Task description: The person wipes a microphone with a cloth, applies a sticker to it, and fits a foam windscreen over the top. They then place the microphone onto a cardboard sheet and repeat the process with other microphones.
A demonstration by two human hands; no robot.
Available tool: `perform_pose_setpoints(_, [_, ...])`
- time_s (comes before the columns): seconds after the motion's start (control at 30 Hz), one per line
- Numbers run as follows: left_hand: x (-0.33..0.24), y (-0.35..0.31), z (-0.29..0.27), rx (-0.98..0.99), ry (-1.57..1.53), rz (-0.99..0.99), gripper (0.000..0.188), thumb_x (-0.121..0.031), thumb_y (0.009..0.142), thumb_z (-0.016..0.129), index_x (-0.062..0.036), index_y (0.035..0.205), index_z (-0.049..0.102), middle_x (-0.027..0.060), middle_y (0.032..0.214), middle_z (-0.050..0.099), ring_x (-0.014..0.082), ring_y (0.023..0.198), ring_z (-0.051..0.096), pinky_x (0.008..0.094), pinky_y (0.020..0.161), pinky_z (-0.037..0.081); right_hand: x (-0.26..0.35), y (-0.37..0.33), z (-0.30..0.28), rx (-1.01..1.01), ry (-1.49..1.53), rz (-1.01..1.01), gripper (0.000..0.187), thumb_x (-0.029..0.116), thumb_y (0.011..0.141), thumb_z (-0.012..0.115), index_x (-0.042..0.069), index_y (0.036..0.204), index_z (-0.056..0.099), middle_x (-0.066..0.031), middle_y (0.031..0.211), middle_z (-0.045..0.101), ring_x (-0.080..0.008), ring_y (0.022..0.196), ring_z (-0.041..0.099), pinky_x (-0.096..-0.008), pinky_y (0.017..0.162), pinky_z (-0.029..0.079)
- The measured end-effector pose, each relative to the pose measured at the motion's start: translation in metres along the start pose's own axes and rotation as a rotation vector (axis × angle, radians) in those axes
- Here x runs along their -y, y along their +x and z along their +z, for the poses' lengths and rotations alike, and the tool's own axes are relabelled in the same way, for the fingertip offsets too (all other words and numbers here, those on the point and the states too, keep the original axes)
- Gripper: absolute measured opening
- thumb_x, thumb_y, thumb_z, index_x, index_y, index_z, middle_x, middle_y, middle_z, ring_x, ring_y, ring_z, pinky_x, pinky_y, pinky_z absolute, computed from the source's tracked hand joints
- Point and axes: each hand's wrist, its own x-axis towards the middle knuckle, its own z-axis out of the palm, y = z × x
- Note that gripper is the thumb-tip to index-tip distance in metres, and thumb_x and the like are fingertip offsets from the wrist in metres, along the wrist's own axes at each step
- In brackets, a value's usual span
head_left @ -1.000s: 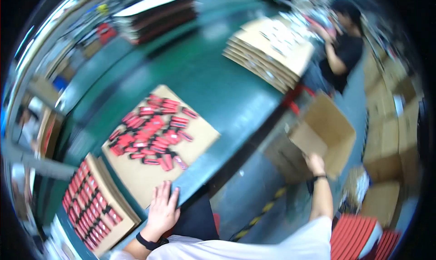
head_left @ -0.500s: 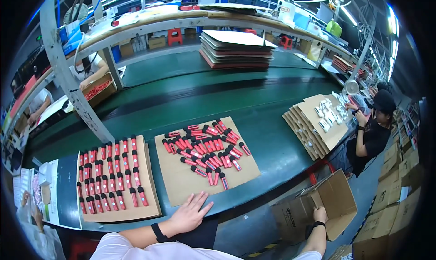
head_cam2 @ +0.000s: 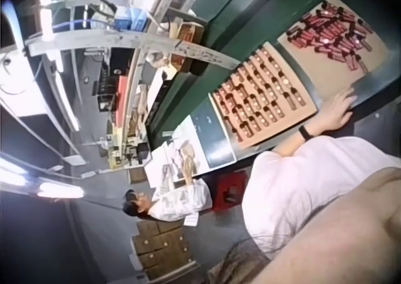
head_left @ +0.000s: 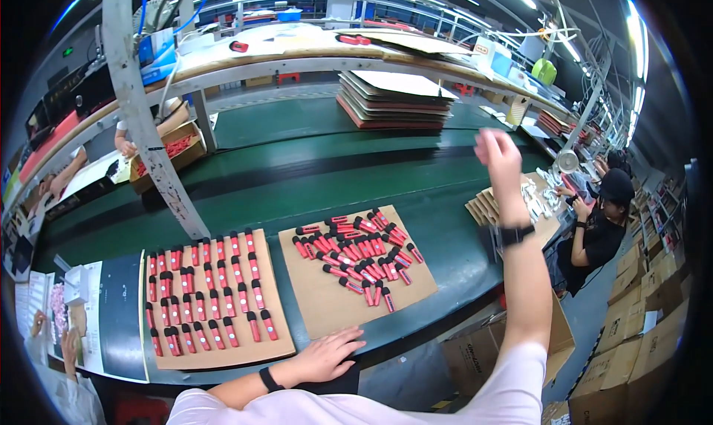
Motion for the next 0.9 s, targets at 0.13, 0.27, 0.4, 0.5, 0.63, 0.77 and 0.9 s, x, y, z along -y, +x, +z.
perform_pose_setpoints(0.13, [-0.013,-0.051,-0.064,0.116,-0.42,-0.173,0.033,-0.011,0.089,0.064,-0.003,0.121,0.059,0.0175,0.121,0.061,0.0307,0.115,0.059,0.0402,0.099,0.046,0.033,0.099,0.075,0.026,0.177,0.202,0.031,0.034,0.097,0.057,0.005,0.108,0.062,-0.0059,0.093,0.07,-0.0115,0.075,0.063,-0.0233,0.061,0.05])
perform_pose_setpoints(0.27, [-0.053,-0.11,-0.123,-0.162,-0.856,-0.366,0.019,-0.004,0.086,0.065,0.0027,0.104,0.067,0.014,0.105,0.07,0.0232,0.102,0.066,0.0338,0.092,0.051,0.057,0.148,0.124,-0.016,0.325,0.358,0.033,0.035,0.098,0.055,0.004,0.107,0.062,-0.0071,0.091,0.07,-0.0104,0.07,0.062,-0.0218,0.055,0.05])
perform_pose_setpoints(0.4, [-0.054,-0.157,-0.139,-0.357,-0.758,-0.44,0.021,-0.001,0.084,0.066,0.0035,0.105,0.066,0.0138,0.104,0.071,0.0212,0.099,0.067,0.0308,0.09,0.051,0.056,0.171,0.144,-0.056,0.344,0.499,0.029,0.028,0.098,0.054,0.002,0.106,0.061,-0.0088,0.09,0.07,-0.0088,0.063,0.061,-0.0191,0.047,0.047])
perform_pose_setpoints(0.5, [-0.065,-0.176,-0.147,-0.43,-0.68,-0.471,0.02,0.001,0.083,0.066,0.0034,0.103,0.066,0.0134,0.102,0.071,0.0215,0.097,0.068,0.031,0.089,0.052,0.05,0.191,0.144,0.007,0.35,0.479,0.023,0.018,0.096,0.055,0.001,0.109,0.06,-0.0094,0.089,0.071,-0.0076,0.055,0.057,-0.0176,0.041,0.041])
perform_pose_setpoints(0.63, [-0.063,-0.182,-0.154,-0.486,-0.611,-0.464,0.019,0.001,0.082,0.066,0.0031,0.101,0.067,0.013,0.1,0.072,0.0221,0.095,0.068,0.0314,0.087,0.052,0.062,0.214,0.125,0.005,0.574,0.401,0.02,0.01,0.096,0.052,0.001,0.112,0.059,-0.0068,0.09,0.069,-0.0072,0.058,0.055,-0.017,0.043,0.041])
perform_pose_setpoints(0.77, [-0.062,-0.185,-0.159,-0.484,-0.593,-0.434,0.02,0.002,0.08,0.065,0.0037,0.1,0.067,0.0143,0.1,0.071,0.0235,0.095,0.068,0.0322,0.087,0.052,0.088,0.213,0.11,-0.001,0.701,0.277,0.02,0.006,0.096,0.049,0.001,0.114,0.058,-0.0062,0.093,0.068,-0.0074,0.062,0.055,-0.0169,0.047,0.041])
perform_pose_setpoints(0.9, [-0.06,-0.186,-0.159,-0.466,-0.599,-0.366,0.018,0.0,0.081,0.066,0.0025,0.1,0.067,0.0135,0.099,0.071,0.0239,0.094,0.068,0.0323,0.086,0.052,0.123,0.183,0.085,0.026,0.737,0.049,0.02,0.007,0.098,0.048,0.0,0.116,0.055,-0.0083,0.098,0.066,-0.0088,0.069,0.056,-0.0185,0.052,0.043])
